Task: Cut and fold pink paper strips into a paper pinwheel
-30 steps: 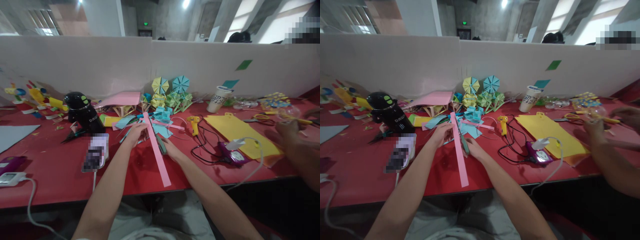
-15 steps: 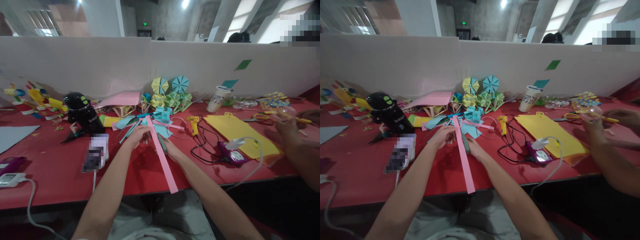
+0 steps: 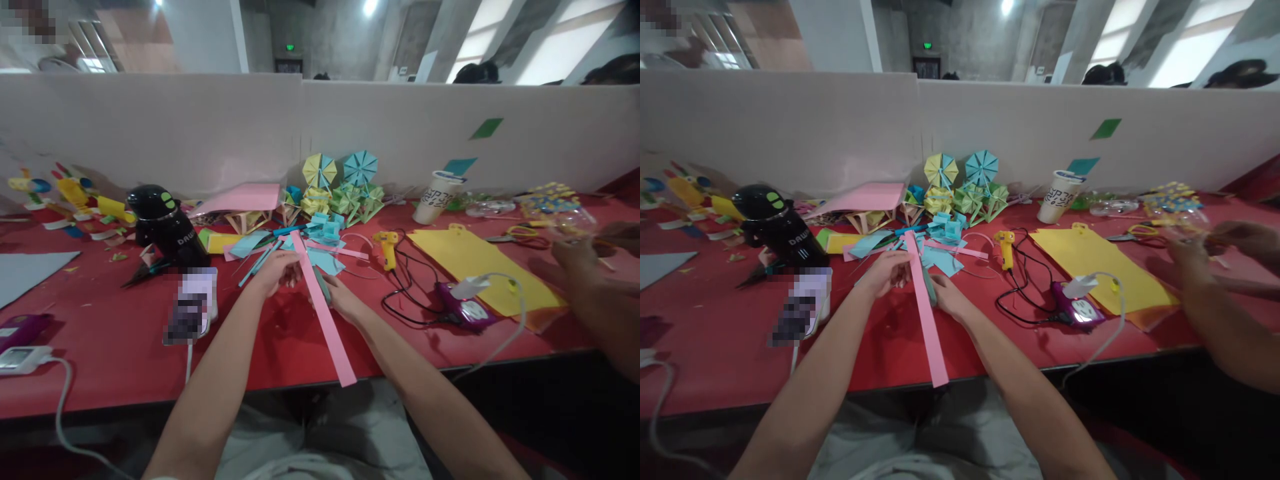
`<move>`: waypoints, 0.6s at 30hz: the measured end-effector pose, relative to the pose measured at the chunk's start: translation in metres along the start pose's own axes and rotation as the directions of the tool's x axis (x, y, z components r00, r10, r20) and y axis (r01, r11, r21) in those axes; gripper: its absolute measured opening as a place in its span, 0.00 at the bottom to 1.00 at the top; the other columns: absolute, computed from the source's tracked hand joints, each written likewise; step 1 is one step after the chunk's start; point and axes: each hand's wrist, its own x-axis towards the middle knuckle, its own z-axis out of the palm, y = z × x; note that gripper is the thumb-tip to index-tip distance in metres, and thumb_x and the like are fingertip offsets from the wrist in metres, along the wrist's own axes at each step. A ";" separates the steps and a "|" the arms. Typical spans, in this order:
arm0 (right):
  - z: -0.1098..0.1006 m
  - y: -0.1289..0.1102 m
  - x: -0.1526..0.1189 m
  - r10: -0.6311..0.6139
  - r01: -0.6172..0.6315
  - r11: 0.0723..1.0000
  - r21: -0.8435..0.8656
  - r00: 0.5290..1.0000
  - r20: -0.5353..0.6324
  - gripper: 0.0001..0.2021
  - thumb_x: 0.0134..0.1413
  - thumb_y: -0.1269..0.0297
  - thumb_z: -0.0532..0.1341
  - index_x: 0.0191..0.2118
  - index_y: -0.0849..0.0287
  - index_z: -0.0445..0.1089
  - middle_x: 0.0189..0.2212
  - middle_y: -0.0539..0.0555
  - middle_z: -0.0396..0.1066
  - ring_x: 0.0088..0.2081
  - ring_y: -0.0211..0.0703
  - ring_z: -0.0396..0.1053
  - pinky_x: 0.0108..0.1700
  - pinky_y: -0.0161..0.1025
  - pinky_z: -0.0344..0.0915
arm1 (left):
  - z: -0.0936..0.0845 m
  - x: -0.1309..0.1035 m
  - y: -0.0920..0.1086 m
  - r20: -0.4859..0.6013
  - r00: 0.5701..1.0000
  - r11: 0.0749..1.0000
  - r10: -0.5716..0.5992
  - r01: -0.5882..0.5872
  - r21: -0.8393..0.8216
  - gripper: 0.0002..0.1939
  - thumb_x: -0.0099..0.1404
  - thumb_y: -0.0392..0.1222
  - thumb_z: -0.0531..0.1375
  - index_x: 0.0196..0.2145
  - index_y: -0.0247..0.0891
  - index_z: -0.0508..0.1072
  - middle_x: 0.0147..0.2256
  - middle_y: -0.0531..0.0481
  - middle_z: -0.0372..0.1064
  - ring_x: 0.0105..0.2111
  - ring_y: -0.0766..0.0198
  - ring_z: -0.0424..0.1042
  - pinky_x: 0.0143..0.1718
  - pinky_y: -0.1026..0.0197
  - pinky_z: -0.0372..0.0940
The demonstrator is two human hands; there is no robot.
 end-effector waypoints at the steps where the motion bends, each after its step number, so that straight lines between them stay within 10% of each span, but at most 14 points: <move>1: 0.000 0.000 0.000 -0.005 0.005 1.000 -0.005 1.000 0.015 0.23 0.43 0.41 0.67 0.30 0.59 0.68 0.20 0.48 0.64 0.22 0.36 0.61 0.25 0.34 0.58 | 0.000 0.000 0.000 0.002 1.000 1.000 -0.002 0.002 0.000 0.15 0.52 0.49 0.64 0.19 0.34 0.70 0.14 0.50 0.66 0.11 0.69 0.60 0.12 0.66 0.50; 18: 0.000 0.000 0.004 -0.058 0.066 0.994 -0.084 0.994 0.088 0.25 0.42 0.39 0.65 0.32 0.60 0.70 0.19 0.47 0.64 0.22 0.35 0.57 0.24 0.35 0.54 | 0.000 0.000 -0.001 0.004 1.000 1.000 -0.010 0.010 0.000 0.16 0.53 0.49 0.65 0.20 0.34 0.70 0.14 0.50 0.66 0.11 0.69 0.60 0.12 0.65 0.50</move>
